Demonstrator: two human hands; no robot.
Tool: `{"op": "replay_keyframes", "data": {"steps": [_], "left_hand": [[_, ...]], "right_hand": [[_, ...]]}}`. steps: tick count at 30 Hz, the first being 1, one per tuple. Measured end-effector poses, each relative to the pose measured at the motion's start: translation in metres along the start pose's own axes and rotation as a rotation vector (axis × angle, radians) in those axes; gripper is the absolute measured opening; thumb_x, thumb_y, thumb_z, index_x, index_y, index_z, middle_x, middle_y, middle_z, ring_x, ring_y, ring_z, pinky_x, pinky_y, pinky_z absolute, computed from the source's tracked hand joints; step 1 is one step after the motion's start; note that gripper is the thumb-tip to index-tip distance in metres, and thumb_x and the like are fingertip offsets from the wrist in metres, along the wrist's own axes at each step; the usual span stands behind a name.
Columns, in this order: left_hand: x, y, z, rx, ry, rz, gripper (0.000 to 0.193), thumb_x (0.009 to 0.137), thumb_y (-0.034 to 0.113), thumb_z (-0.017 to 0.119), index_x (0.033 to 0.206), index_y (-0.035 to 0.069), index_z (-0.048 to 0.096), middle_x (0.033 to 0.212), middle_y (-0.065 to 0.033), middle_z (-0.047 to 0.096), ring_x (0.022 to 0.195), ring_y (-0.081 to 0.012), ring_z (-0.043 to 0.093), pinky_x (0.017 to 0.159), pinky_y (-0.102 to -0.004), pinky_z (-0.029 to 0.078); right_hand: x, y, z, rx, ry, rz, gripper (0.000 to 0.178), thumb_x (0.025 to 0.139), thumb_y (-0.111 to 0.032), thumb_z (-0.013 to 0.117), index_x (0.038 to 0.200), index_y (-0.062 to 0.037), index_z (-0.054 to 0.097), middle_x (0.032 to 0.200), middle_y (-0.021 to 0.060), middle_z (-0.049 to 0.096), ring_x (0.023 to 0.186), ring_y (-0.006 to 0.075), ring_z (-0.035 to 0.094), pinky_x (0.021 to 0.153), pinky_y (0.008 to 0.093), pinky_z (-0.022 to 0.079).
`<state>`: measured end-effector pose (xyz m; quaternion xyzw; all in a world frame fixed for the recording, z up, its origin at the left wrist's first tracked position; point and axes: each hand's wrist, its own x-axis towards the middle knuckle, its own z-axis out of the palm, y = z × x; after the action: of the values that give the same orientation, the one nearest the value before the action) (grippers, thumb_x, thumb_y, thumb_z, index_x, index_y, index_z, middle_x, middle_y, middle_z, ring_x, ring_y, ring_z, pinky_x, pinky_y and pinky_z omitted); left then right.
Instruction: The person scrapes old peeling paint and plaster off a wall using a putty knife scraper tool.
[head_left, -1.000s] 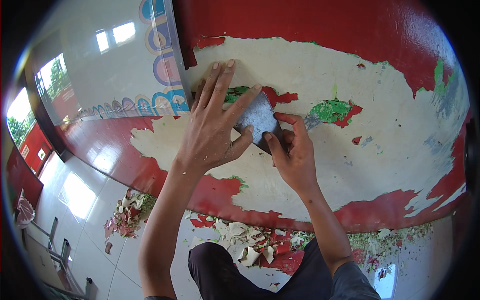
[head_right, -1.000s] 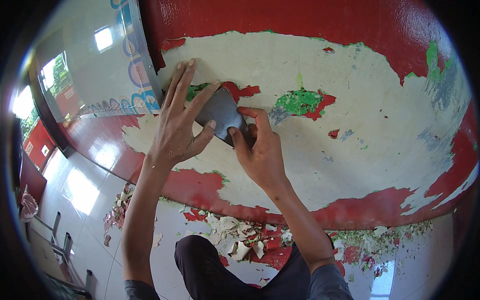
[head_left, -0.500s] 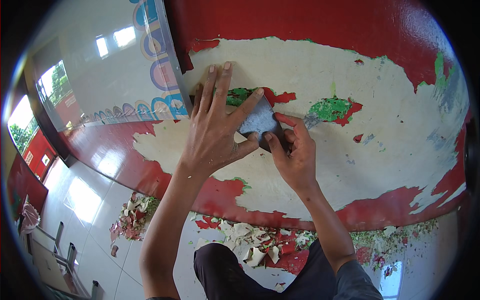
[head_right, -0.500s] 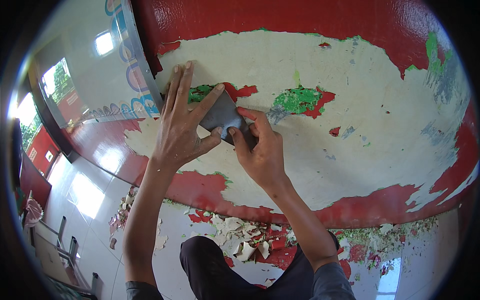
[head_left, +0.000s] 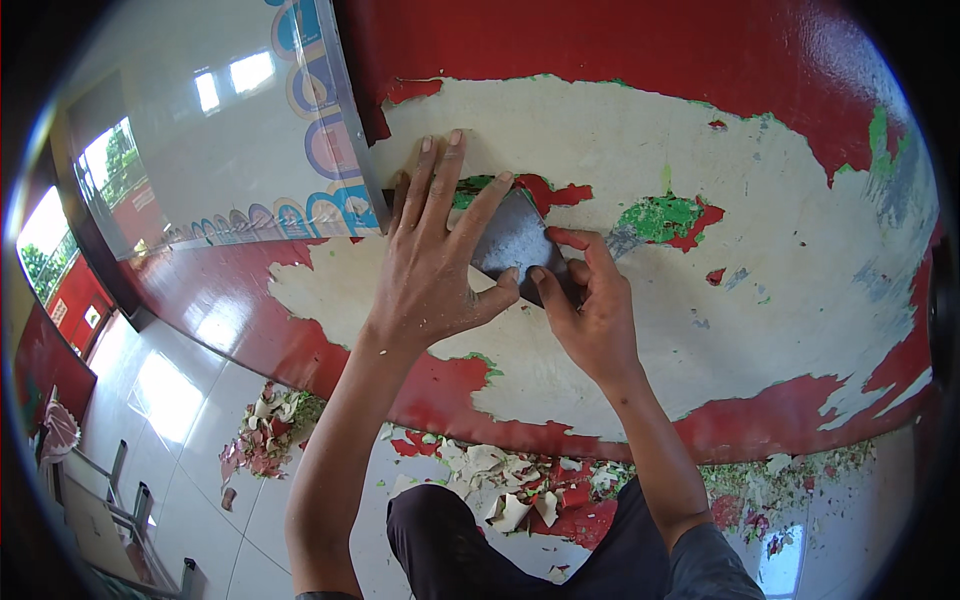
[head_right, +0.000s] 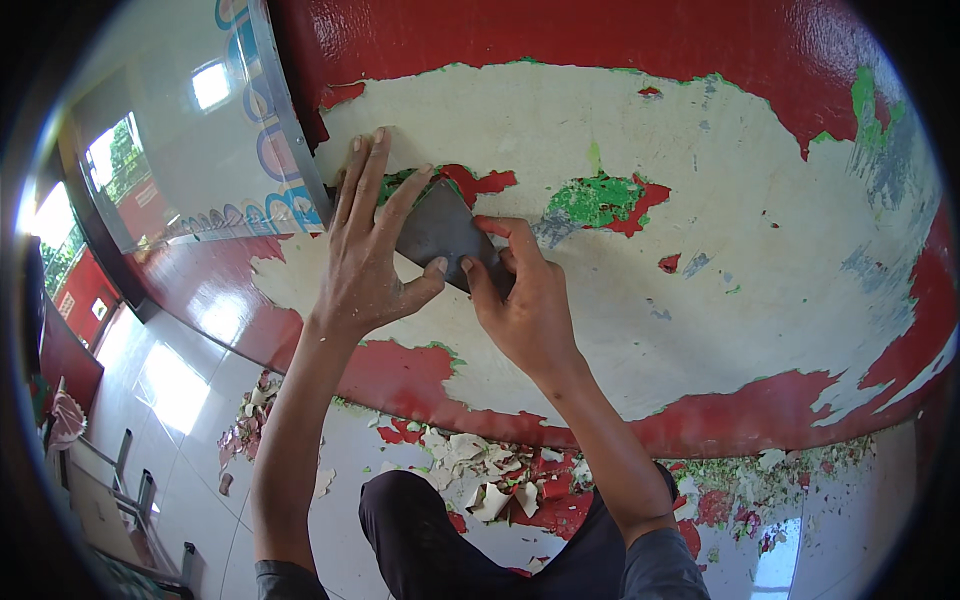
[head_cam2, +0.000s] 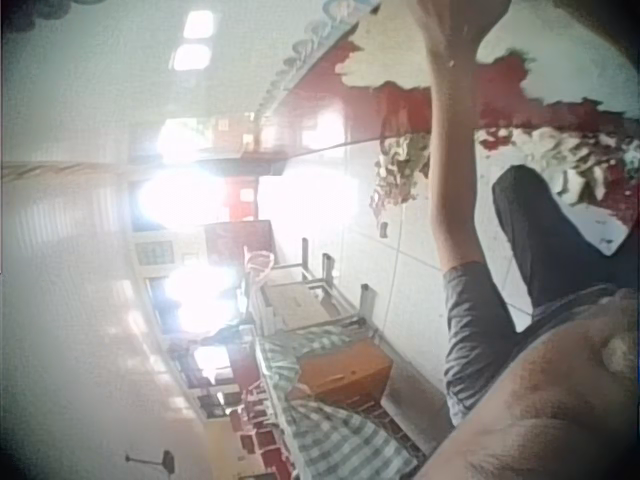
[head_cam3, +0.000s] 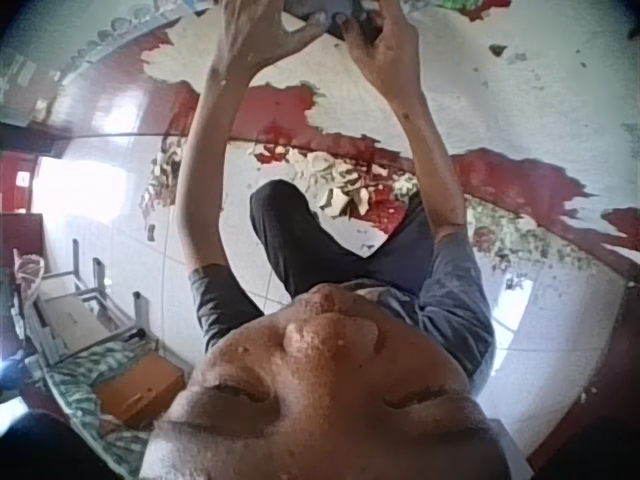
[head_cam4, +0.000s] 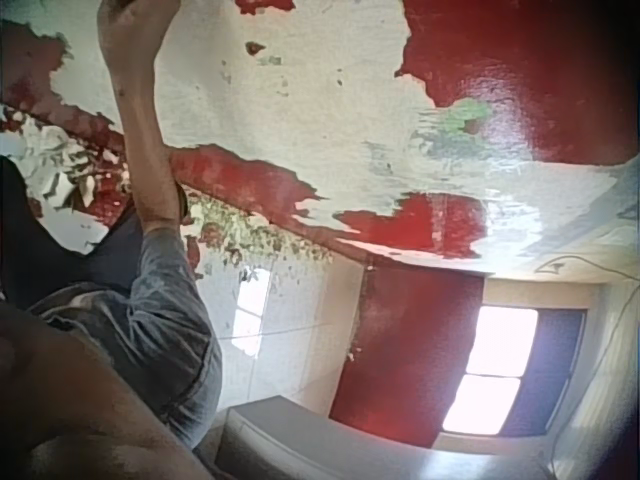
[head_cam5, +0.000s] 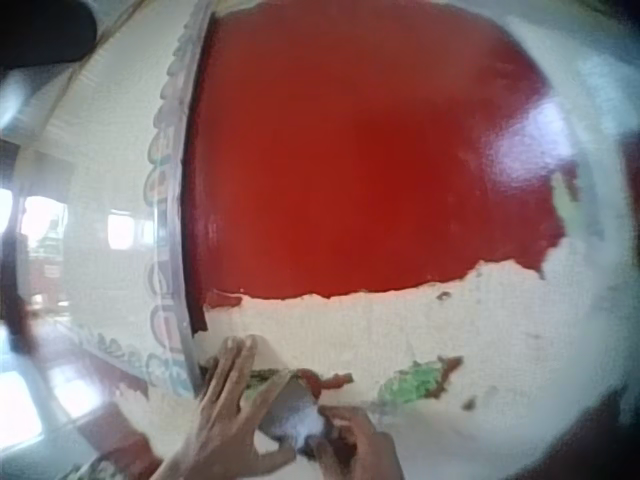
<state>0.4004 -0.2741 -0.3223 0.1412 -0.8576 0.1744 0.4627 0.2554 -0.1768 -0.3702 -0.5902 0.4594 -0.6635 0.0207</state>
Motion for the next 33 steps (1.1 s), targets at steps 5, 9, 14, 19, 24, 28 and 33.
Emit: {"op": "replay_keyframes", "data": {"steps": [5, 9, 14, 19, 24, 28, 33], "left_hand": [[0.0, 0.002, 0.001, 0.02, 0.009, -0.009, 0.074, 0.061, 0.034, 0.071, 0.131, 0.019, 0.05, 0.149, -0.0195, 0.023, 0.138, -0.0427, 0.02, 0.108, -0.0582, 0.023], [0.002, 0.005, 0.001, 0.02, 0.023, 0.003, 0.073, 0.06, 0.033, 0.071, 0.13, 0.022, 0.051, 0.149, -0.0198, 0.023, 0.137, -0.0432, 0.021, 0.108, -0.0585, 0.024], [0.003, 0.008, 0.001, 0.046, 0.018, -0.006, 0.072, 0.06, 0.035, 0.071, 0.129, 0.024, 0.054, 0.149, -0.0202, 0.023, 0.136, -0.045, 0.022, 0.105, -0.0599, 0.027], [0.003, 0.009, 0.003, 0.052, 0.024, -0.01, 0.071, 0.06, 0.039, 0.072, 0.128, 0.024, 0.056, 0.149, -0.0195, 0.023, 0.136, -0.0453, 0.022, 0.104, -0.0621, 0.026], [0.002, 0.01, 0.005, 0.059, 0.031, -0.018, 0.071, 0.061, 0.041, 0.072, 0.128, 0.024, 0.056, 0.149, -0.0192, 0.022, 0.137, -0.0452, 0.02, 0.104, -0.0636, 0.025], [0.004, 0.011, 0.005, 0.036, 0.038, -0.026, 0.069, 0.061, 0.042, 0.072, 0.127, 0.025, 0.056, 0.149, -0.0191, 0.022, 0.137, -0.045, 0.019, 0.105, -0.0632, 0.024], [0.0, 0.005, 0.005, 0.011, 0.033, -0.004, 0.074, 0.06, 0.04, 0.074, 0.129, 0.022, 0.053, 0.15, -0.0187, 0.021, 0.137, -0.0441, 0.019, 0.107, -0.0604, 0.023]], "right_hand": [[0.001, 0.0, 0.001, 0.055, 0.008, 0.05, 0.031, 0.085, -0.001, 0.061, 0.114, -0.0034, 0.049, 0.057, 0.011, 0.058, 0.049, 0.0136, 0.057, 0.047, 0.0261, 0.04], [0.003, -0.004, -0.002, 0.027, -0.004, 0.048, 0.031, 0.085, -0.002, 0.06, 0.114, -0.0035, 0.049, 0.057, 0.0109, 0.058, 0.048, 0.013, 0.057, 0.047, 0.0265, 0.04], [0.004, -0.006, -0.001, 0.005, -0.001, 0.03, 0.031, 0.085, -0.001, 0.06, 0.114, -0.0034, 0.048, 0.059, 0.0114, 0.06, 0.05, 0.0133, 0.059, 0.048, 0.0263, 0.042], [0.004, -0.004, 0.0, 0.029, 0.015, 0.021, 0.032, 0.086, 0.004, 0.059, 0.116, -0.0011, 0.05, 0.065, 0.0044, 0.06, 0.062, 0.0028, 0.053, 0.055, 0.0196, 0.04], [0.002, -0.003, 0.001, 0.028, 0.03, -0.006, 0.032, 0.085, 0.005, 0.06, 0.116, 0.0005, 0.051, 0.063, 0.0031, 0.058, 0.062, 0.002, 0.053, 0.054, 0.0181, 0.039], [0.003, 0.006, 0.002, 0.026, 0.087, -0.083, 0.032, 0.082, 0.002, 0.063, 0.113, -0.0006, 0.054, 0.06, 0.0092, 0.062, 0.053, 0.013, 0.063, 0.049, 0.0245, 0.043], [0.002, 0.006, -0.004, -0.016, 0.045, -0.082, 0.032, 0.082, 0.002, 0.064, 0.112, -0.002, 0.054, 0.058, 0.0105, 0.058, 0.049, 0.0121, 0.058, 0.048, 0.0243, 0.039]]}}
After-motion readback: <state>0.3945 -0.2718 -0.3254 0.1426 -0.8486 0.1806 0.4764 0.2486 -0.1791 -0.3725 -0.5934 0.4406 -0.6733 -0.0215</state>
